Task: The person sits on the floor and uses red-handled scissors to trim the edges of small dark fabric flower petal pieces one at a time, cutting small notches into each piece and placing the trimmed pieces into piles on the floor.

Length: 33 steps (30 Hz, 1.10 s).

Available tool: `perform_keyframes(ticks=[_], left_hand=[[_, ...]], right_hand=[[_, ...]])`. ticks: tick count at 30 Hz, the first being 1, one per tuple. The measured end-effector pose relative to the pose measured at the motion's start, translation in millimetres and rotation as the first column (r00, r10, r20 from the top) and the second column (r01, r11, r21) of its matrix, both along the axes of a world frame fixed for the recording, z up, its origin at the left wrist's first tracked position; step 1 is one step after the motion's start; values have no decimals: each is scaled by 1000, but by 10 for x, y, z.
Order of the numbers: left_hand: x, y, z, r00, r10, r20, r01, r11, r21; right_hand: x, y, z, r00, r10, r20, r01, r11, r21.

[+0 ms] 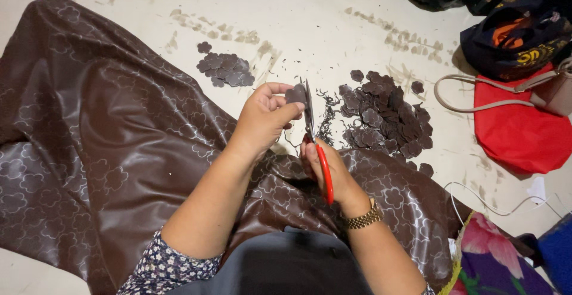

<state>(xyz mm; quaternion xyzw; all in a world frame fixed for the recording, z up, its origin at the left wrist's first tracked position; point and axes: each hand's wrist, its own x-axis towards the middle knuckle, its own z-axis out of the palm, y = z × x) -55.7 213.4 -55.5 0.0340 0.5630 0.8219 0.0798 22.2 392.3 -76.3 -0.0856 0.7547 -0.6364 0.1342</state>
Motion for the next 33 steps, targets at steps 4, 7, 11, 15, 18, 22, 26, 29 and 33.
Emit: perform_keyframes(ticks=[4,7,11,15,18,22,26,29,33], left_hand=[[64,-14,51,999,-18,27,21,996,-88],[102,-58,63,998,-36,52,42,990,-133],[101,-64,-2,997,-42,60,52,984,-171],[48,-39,-110,999,-37,-16,35,995,-96],[14,-56,-162,999,-45,-25,43,996,-84],[8,-94,-176,999,-50,-9,48,991,-129],[12,-103,-184,998,-67,-9,66,991,-115],[25,-102,-193,998,-63,11,64,991,-120],[25,-71,-181,998,-64,-15,63,994,-92]], right_hand=[[25,8,-37,991,50,-121,-49,999,12],[20,-6,-98,992,103,-75,-107,992,-62],[11,7,-169,981,127,-143,-136,989,-51],[2,38,-191,973,114,-201,-119,993,-12],[-12,26,-197,990,98,-104,-103,994,-45],[-4,-7,-224,987,89,-135,-95,995,-34],[17,-14,-254,995,84,-61,-89,993,-78],[26,-8,-263,994,88,-67,-93,993,-75],[21,9,-277,996,92,-1,-91,991,-100]])
